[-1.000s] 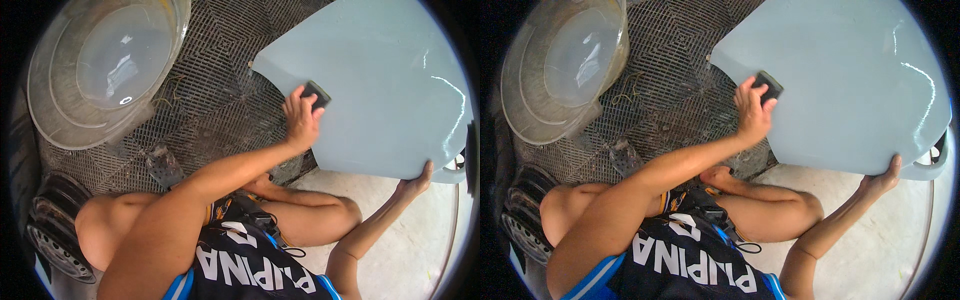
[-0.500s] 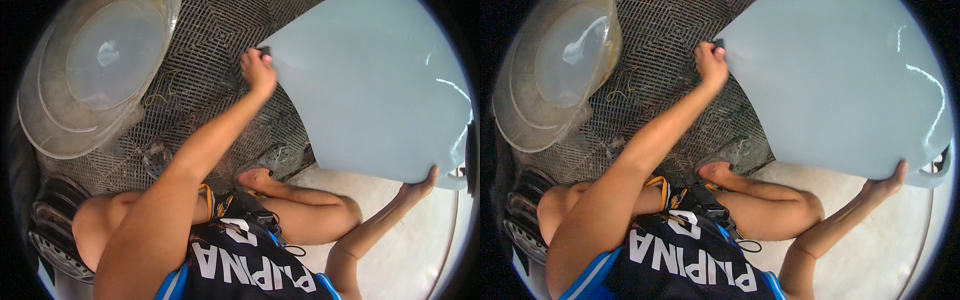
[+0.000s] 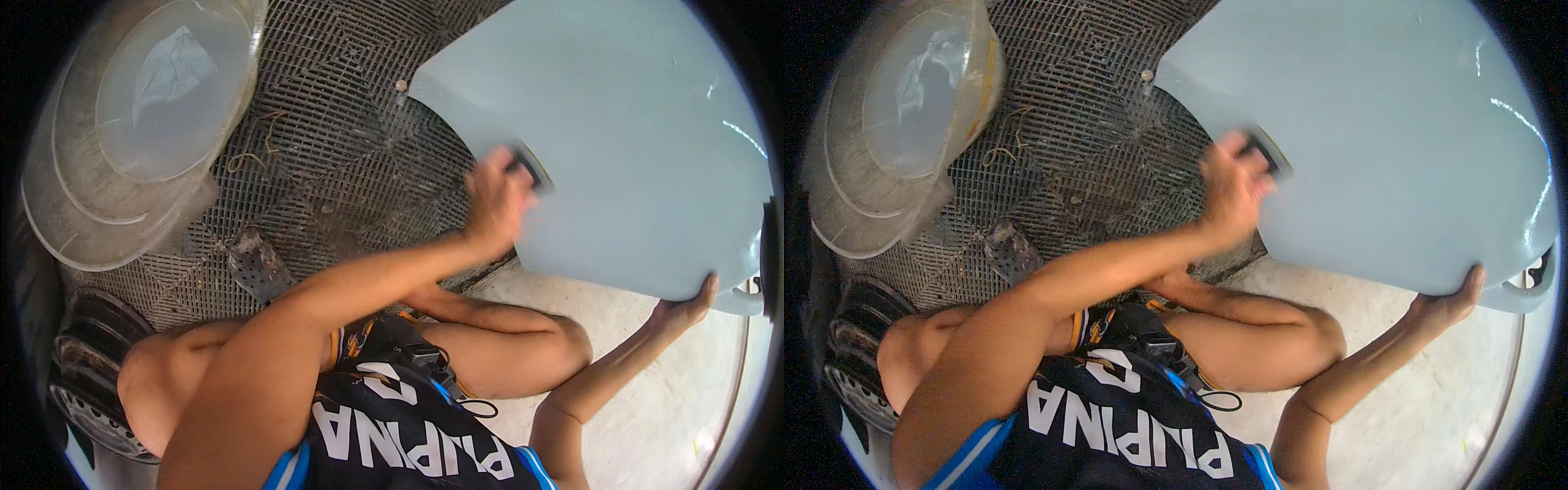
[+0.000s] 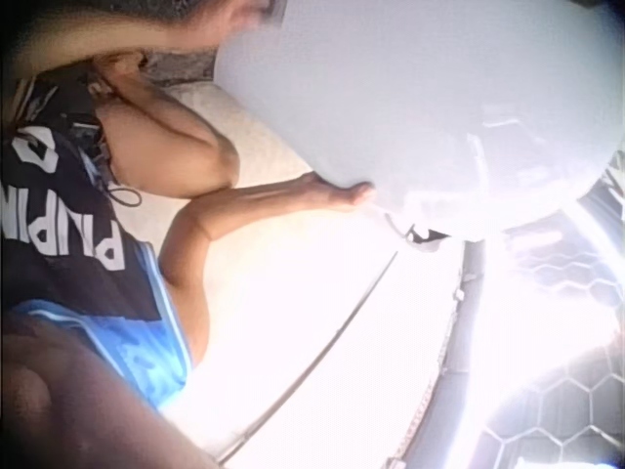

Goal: The person sands a white car fender using a sanding block and water. They repeatedly dip the sanding block into a bucket of water and rub it across the surface of the fender, occasionally turning the part to access different areas.

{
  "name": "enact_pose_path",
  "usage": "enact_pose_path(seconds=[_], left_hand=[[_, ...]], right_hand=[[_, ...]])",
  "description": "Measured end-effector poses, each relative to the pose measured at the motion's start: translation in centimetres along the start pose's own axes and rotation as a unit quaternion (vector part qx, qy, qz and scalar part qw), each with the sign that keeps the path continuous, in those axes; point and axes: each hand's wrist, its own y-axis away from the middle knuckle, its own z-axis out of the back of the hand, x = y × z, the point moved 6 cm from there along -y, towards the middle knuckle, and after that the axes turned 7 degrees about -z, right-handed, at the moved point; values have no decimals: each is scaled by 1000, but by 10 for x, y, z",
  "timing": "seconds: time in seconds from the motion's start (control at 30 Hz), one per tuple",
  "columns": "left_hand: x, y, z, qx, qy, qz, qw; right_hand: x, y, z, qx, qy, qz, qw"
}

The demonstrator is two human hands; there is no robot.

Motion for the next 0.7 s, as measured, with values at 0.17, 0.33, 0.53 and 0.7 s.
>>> enact_pose_path(seconds=[0.17, 0.33, 0.53, 0.7], left_hand=[[56, -25, 17, -52, -69, 175, 981], [-19, 7, -3, 153, -52, -50, 986], [7, -22, 8, -65, -90, 92, 990], [-16, -25, -12, 9, -18, 7, 1000]], right_hand=[[0, -1, 2, -12, 5, 17, 1000], [0, 1, -3, -1, -13, 2, 1000], [5, 4, -8, -10, 2, 18, 1000], [4, 5, -8, -9, 2, 7, 1000]])
